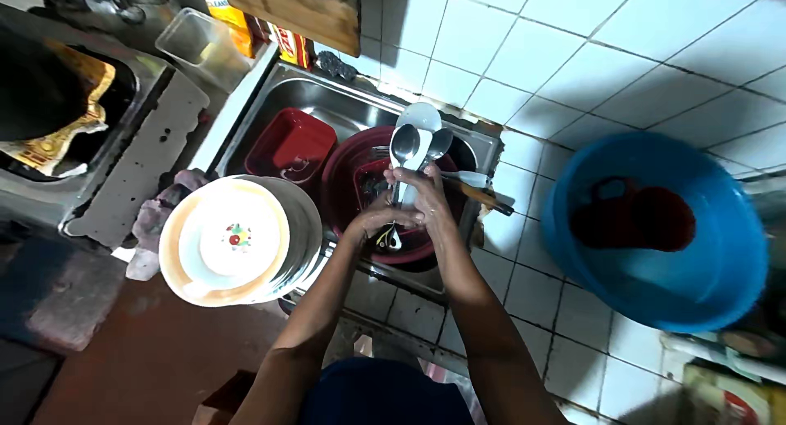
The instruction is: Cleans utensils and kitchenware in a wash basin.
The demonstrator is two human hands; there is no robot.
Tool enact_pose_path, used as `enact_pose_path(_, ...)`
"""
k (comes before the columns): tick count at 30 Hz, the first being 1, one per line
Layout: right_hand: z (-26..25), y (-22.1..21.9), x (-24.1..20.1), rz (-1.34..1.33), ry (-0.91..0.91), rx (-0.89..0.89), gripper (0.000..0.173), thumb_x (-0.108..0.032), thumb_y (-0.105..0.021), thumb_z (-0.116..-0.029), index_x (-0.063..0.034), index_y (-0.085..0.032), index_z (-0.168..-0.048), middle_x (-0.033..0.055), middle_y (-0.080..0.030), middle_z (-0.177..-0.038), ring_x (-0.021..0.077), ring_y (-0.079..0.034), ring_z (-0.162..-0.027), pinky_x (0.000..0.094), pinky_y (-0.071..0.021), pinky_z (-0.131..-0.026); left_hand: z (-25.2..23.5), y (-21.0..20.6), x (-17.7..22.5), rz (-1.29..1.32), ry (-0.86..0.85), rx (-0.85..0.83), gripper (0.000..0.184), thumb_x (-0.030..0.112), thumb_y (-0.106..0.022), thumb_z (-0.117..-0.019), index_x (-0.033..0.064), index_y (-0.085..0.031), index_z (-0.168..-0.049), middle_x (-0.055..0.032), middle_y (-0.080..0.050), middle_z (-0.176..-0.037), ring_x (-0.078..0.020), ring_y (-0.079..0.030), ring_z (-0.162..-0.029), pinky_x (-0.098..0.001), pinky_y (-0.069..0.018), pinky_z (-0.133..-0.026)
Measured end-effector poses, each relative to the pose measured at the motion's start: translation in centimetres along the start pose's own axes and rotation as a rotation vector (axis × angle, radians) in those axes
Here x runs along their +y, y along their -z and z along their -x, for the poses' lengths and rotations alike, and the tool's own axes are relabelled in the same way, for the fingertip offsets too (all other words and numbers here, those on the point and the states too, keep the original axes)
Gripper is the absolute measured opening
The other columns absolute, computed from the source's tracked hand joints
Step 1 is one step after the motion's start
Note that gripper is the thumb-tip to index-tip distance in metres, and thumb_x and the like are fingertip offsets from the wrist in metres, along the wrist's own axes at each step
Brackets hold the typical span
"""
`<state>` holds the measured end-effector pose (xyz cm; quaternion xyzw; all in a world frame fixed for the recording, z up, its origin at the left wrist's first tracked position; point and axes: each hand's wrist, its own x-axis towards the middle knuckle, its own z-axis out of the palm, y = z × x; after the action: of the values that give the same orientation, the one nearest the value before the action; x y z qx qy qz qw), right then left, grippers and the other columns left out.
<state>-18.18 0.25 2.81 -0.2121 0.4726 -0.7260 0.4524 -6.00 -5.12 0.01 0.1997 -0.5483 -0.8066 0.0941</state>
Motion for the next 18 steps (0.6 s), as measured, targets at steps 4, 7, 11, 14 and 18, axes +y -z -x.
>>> enact_pose_path(4,0.7,-0.4,0.0,-0.050,0.024,-0.076,0.043,-0.001,-0.070,-0.0854,0.0024,-0.051,-0.124,0.0152,-0.074,-0.101,0.0237,-0.074,-0.092,0.0387,-0.0621,-0.088,1.2,-1.1,2.5,-0.087,0.097,0.059,0.022,-0.008,-0.067,-0.0826,0.0090,-0.063,-0.097,0.0045,-0.063,-0.069,-0.0028,-0.057,-0.055,-0.0187,-0.0510,-0.054)
enact_pose_path(7,1.8,0.2,-0.4,-0.041,-0.003,-0.221,0.047,-0.011,-0.078,-0.0828,-0.0052,-0.056,-0.124,0.0085,-0.074,-0.099,0.0191,-0.072,-0.094,0.0372,-0.0591,-0.091,2.1,0.0,1.7,-0.214,0.128,0.077,0.025,-0.007,-0.070,-0.0788,0.0107,-0.061,-0.095,0.0039,-0.056,-0.065,-0.0028,-0.048,-0.051,-0.0171,-0.0428,-0.048)
enact_pose_path(11,1.0,1.2,-0.8,0.034,-0.020,-0.413,0.047,-0.009,-0.079,-0.0774,0.0004,-0.062,-0.120,0.0083,-0.072,-0.099,0.0181,-0.070,-0.096,0.0376,-0.0579,-0.093,1.7,0.3,1.2,-0.294,0.144,0.033,0.019,0.003,-0.076,-0.0805,0.0159,-0.064,-0.086,0.0092,-0.055,-0.061,0.0004,-0.047,-0.051,-0.0155,-0.0428,-0.050)
enact_pose_path(14,2.2,0.7,-1.8,0.152,-0.020,-0.326,0.033,-0.007,-0.073,-0.0848,0.0029,-0.065,-0.115,0.0123,-0.075,-0.101,0.0202,-0.072,-0.096,0.0389,-0.0592,-0.092,1.4,-0.2,1.5,-0.319,0.129,0.063,0.018,0.007,-0.075,-0.0832,0.0118,-0.068,-0.099,0.0054,-0.067,-0.074,-0.0027,-0.060,-0.064,-0.0212,-0.0532,-0.062)
enact_pose_path(18,4.6,-0.4,-2.7,0.310,-0.083,-0.160,0.030,-0.024,-0.070,-0.0932,-0.0091,-0.067,-0.120,0.0050,-0.071,-0.082,0.0099,-0.062,-0.060,0.0263,-0.0528,-0.052,1.1,-1.2,2.3,-0.353,0.144,0.121,0.029,0.005,-0.075,-0.0848,0.0051,-0.067,-0.113,-0.0001,-0.070,-0.092,-0.0071,-0.066,-0.082,-0.0279,-0.0572,-0.078)
